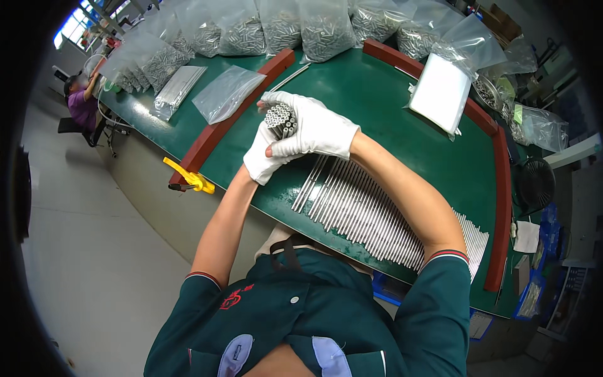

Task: Bundling small metal rods together, cleaning them with an air duster, and placing them into plastic bags.

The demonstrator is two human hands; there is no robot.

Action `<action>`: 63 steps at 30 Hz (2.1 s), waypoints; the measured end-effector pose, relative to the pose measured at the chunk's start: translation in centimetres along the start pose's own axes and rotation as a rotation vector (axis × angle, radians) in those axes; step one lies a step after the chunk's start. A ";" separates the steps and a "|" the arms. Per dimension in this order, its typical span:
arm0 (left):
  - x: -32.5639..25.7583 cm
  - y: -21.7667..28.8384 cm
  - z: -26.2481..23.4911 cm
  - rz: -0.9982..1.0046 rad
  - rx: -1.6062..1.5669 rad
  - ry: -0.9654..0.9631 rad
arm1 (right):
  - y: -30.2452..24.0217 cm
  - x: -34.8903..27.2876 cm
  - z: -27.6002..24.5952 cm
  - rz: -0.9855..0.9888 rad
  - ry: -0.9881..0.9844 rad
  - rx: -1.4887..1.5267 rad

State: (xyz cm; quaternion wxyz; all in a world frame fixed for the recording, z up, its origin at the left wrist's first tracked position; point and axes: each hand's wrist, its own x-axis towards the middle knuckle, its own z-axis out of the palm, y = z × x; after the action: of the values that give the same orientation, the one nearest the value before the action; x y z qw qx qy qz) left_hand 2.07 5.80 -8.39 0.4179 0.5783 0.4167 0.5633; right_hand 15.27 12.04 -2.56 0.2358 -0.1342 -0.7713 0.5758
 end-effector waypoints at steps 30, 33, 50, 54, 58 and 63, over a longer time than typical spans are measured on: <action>1.1 -0.3 1.9 -0.037 -0.118 0.129 | 0.1 0.1 -1.3 0.226 -0.006 0.244; 1.1 -0.1 1.8 -0.038 -0.027 0.119 | 0.2 0.2 -1.4 0.222 -0.006 0.244; 0.5 -1.6 0.2 -0.228 -0.283 0.101 | 1.4 0.6 1.2 0.017 0.159 0.212; 0.3 -2.9 0.2 -0.105 -0.195 0.067 | 1.8 0.8 1.2 0.110 0.130 0.273; 0.0 -2.5 0.6 -0.040 -0.116 0.099 | 1.8 0.8 0.7 0.105 0.084 0.309; 0.2 -2.2 0.4 -0.046 -0.003 0.075 | 1.7 1.0 0.5 0.121 0.053 0.299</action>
State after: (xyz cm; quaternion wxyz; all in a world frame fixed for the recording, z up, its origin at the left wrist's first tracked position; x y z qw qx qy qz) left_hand 2.49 6.67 -10.47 0.4156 0.5466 0.4445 0.5752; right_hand 14.09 12.63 -4.12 0.2384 -0.1589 -0.6611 0.6934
